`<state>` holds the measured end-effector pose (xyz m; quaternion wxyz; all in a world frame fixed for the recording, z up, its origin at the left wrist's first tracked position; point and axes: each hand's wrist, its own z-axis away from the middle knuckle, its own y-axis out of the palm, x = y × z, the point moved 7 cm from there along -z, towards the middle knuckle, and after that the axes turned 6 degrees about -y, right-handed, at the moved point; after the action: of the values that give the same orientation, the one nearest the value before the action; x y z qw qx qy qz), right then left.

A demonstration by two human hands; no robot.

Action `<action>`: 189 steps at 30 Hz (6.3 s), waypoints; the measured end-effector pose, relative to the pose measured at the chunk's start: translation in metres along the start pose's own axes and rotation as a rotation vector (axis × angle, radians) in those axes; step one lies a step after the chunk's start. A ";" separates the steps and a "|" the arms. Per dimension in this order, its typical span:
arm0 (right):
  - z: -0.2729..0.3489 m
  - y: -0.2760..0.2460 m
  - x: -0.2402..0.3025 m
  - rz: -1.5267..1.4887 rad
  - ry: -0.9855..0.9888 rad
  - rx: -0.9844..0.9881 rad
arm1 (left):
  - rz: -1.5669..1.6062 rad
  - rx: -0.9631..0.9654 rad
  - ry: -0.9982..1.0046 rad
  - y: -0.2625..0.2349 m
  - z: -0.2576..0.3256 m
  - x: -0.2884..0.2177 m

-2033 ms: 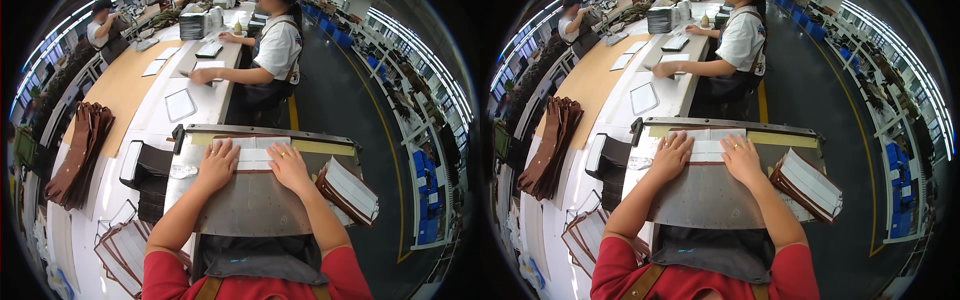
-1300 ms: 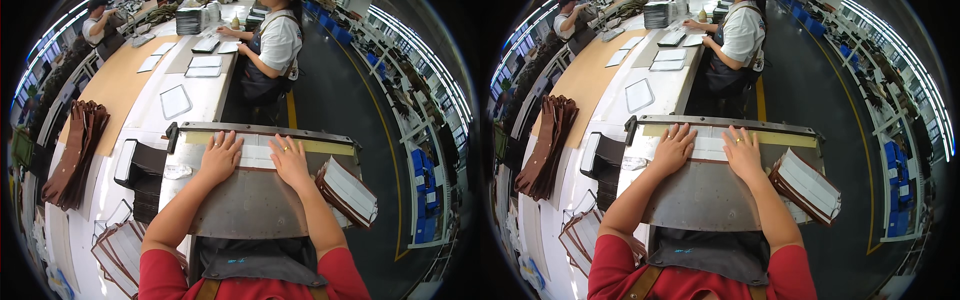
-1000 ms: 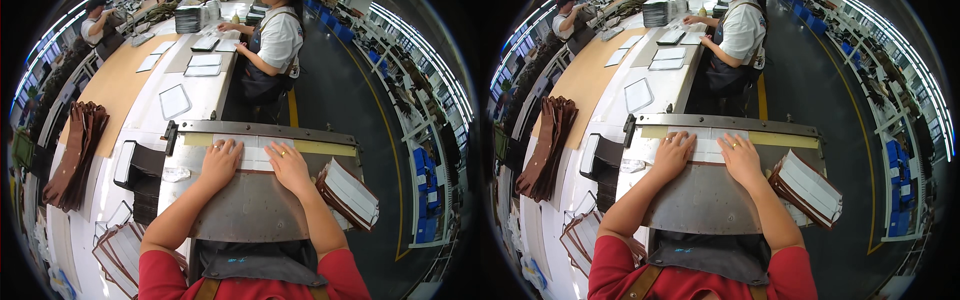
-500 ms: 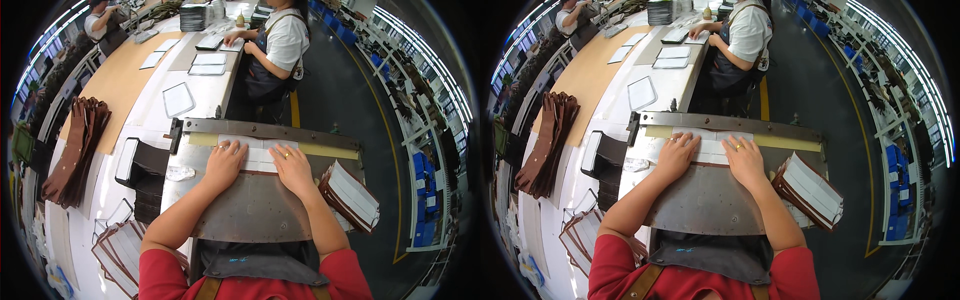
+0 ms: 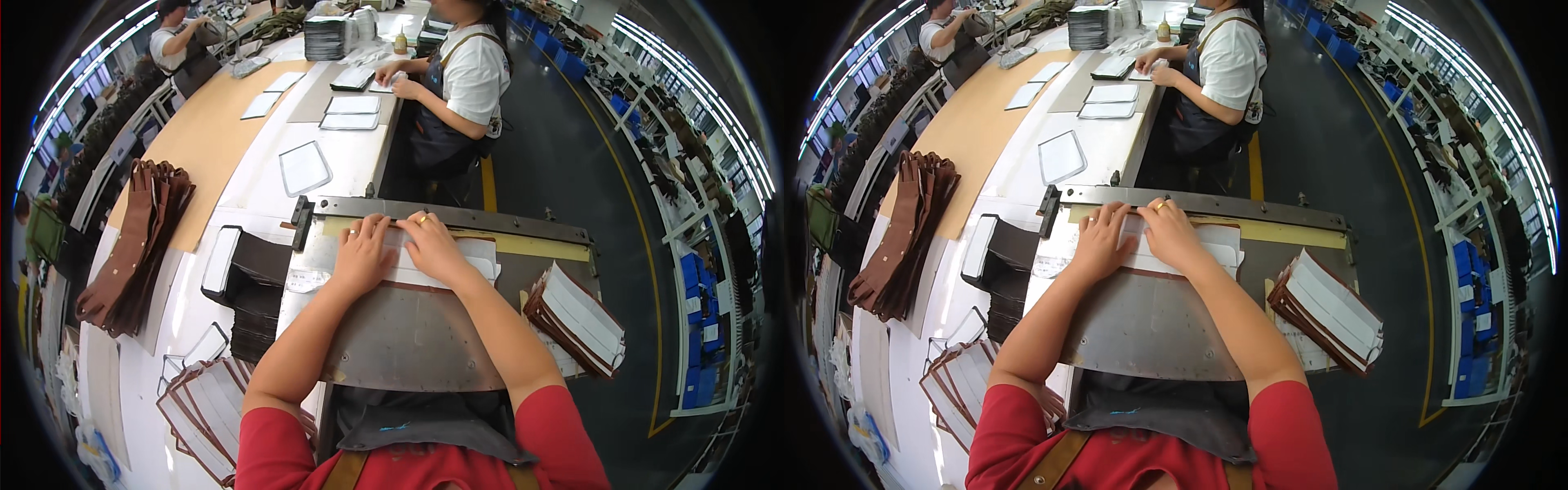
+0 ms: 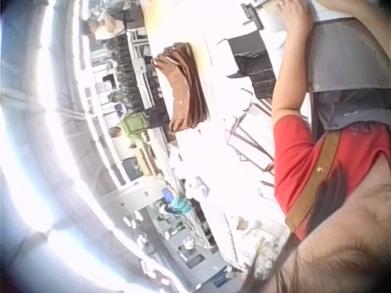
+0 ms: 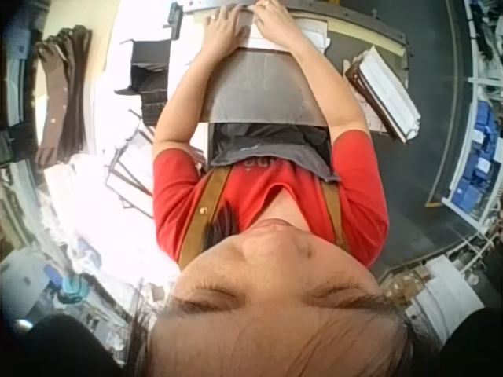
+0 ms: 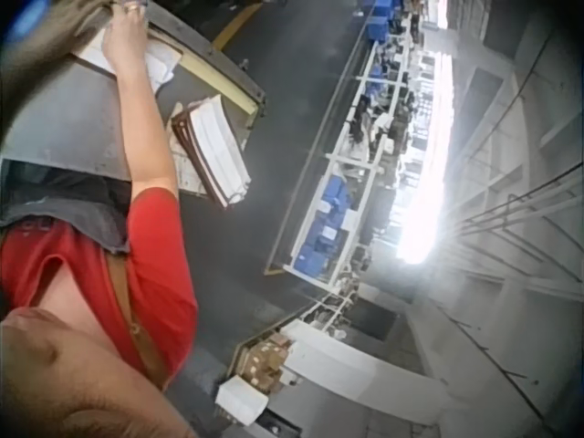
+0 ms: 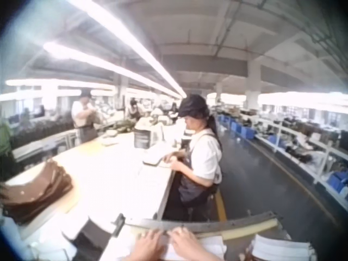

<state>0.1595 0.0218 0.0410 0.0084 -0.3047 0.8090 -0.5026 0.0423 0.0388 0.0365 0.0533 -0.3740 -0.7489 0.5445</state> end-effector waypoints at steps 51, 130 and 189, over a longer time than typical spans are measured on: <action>0.351 -0.306 -0.051 -0.175 0.698 -0.677 | 0.628 0.227 -0.001 -0.032 0.075 -0.134; 0.141 0.160 0.347 -0.975 -0.564 0.733 | 0.158 -0.412 -1.068 -0.144 0.430 -0.014; 0.067 -0.100 0.001 -0.569 0.337 -0.401 | 0.694 0.249 -0.782 -0.105 0.155 0.127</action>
<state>0.2289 -0.0634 0.0902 -0.3243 -0.4258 0.7644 -0.3596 -0.1763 -0.0166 0.0222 -0.3688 -0.3597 -0.4748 0.7136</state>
